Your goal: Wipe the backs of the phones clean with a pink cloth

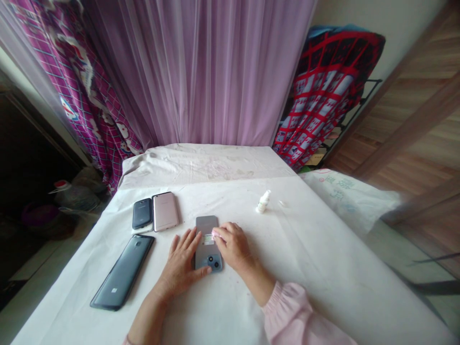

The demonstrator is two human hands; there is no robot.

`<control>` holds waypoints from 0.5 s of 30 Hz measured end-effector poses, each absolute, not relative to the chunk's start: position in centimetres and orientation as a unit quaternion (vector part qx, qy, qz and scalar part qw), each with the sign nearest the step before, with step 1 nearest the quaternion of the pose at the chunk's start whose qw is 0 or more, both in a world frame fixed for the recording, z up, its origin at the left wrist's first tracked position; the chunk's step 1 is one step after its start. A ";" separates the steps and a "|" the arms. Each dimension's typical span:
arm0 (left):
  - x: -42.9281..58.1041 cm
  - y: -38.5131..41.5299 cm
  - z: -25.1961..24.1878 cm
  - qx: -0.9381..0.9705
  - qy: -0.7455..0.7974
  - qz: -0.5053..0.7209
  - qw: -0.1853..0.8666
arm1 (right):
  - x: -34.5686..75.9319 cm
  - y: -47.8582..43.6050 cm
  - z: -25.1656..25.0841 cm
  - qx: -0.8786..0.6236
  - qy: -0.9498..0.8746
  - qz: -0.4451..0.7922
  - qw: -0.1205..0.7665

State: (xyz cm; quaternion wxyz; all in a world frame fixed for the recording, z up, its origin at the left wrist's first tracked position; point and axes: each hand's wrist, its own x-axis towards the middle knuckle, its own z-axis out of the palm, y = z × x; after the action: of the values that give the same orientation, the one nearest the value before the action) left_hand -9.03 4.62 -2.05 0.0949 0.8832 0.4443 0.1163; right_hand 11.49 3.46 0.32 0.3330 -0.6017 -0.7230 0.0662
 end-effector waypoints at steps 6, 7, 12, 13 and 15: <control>-9.1 4.7 -2.3 0.882 0.442 0.133 0.091 | 11.8 3.0 0.7 -0.585 -0.746 0.054 0.313; -9.1 4.7 -2.2 0.883 0.441 0.132 0.092 | 11.8 3.0 0.7 -0.584 -0.748 0.054 0.309; -9.1 4.7 -2.0 0.884 0.439 0.126 0.095 | 11.8 2.9 0.8 -0.585 -0.751 0.050 0.301; -9.1 4.7 -1.9 0.885 0.439 0.127 0.095 | 11.8 2.9 0.8 -0.586 -0.751 0.050 0.300; -9.1 4.7 -1.9 0.885 0.438 0.130 0.094 | 11.7 3.1 0.8 -0.589 -0.750 0.048 0.298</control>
State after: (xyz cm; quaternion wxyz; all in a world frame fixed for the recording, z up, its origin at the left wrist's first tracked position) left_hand -9.12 4.69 -1.93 0.0945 0.8847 0.4376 0.1299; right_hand 11.71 3.10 0.81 0.2980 -0.5887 -0.7499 0.0484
